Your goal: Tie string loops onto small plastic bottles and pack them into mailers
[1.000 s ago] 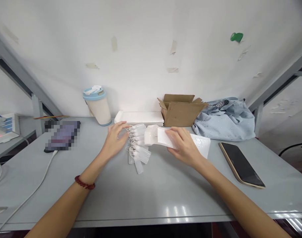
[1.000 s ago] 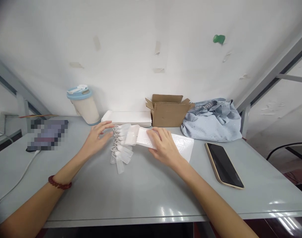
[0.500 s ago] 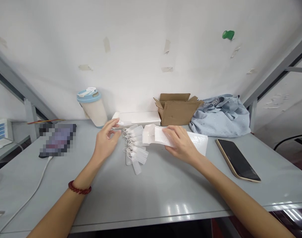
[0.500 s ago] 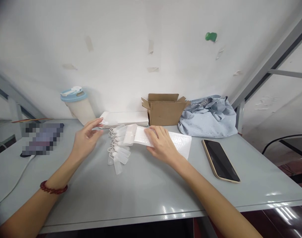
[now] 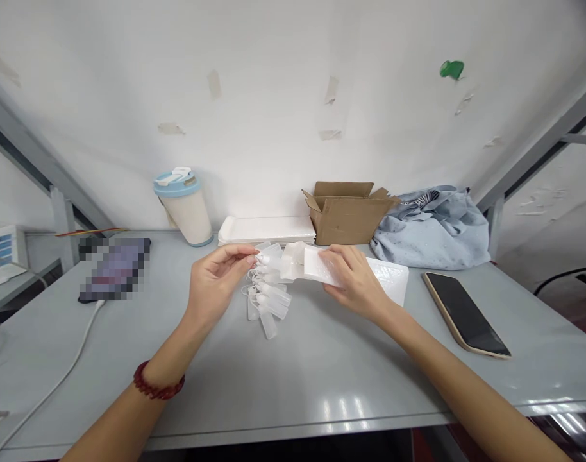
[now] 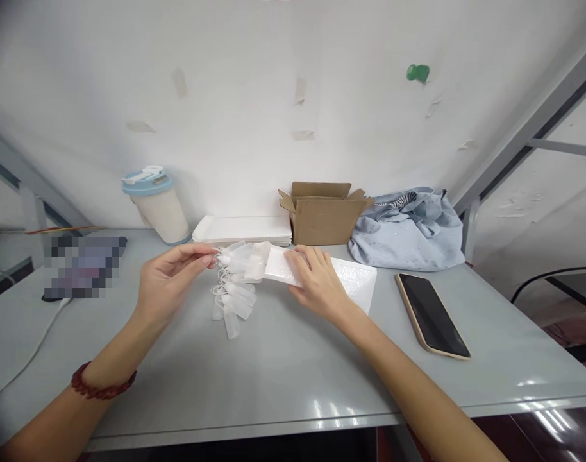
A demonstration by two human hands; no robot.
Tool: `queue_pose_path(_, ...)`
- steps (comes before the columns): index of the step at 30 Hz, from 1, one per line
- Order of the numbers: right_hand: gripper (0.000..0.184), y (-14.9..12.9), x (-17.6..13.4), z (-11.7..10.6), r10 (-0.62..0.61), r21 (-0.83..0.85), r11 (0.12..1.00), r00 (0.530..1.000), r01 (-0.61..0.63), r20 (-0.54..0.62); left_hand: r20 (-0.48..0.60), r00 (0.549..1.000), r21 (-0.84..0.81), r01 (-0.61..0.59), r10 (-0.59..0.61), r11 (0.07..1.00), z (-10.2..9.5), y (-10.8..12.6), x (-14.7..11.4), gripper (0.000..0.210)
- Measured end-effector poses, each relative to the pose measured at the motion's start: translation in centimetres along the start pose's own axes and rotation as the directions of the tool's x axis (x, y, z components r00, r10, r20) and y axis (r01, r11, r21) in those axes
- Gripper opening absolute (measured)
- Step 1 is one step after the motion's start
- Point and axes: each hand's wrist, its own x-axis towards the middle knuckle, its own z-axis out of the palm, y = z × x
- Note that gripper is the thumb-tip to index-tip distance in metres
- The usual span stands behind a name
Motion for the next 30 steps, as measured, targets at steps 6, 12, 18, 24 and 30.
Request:
queue_pose_path(6, 0.052, -0.3, 0.0, -0.1, -0.012, 0.005, 1.0, 1.0, 0.012, -0.018, 0.041, 0.998, -0.076, 0.05, -0.047, 0.996, 0.1, -0.5, -0.1, 0.01)
queue_pose_path(12, 0.05, -0.7, 0.0, -0.3, -0.043, 0.019, 0.999, 0.998, 0.043, -0.042, 0.088, 0.991, -0.147, 0.11, -0.097, 0.983, 0.4, -1.0, -0.3, 0.011)
queue_pose_path(18, 0.048, -1.3, 0.2, -0.7, -0.099, 0.03, 0.994, 0.991, 0.103, -0.094, 0.144, 0.978, -0.03, 0.154, -0.148, 0.988, 0.9, -0.7, -0.5, 0.015)
queue_pose_path(24, 0.046, -2.1, 0.2, -0.9, -0.116, 0.026, 0.993, 0.991, 0.118, -0.066, 0.26, 0.964, 0.211, 0.003, -0.059, 0.977, 1.4, -0.8, -1.2, 0.017)
queue_pose_path(30, 0.043, -2.7, 0.0, -0.6, -0.151, 0.042, 0.987, 0.988, 0.153, -0.04, 0.454, 0.791, 0.312, -0.572, 0.409, 0.759, 2.1, -2.2, -1.9, 0.029)
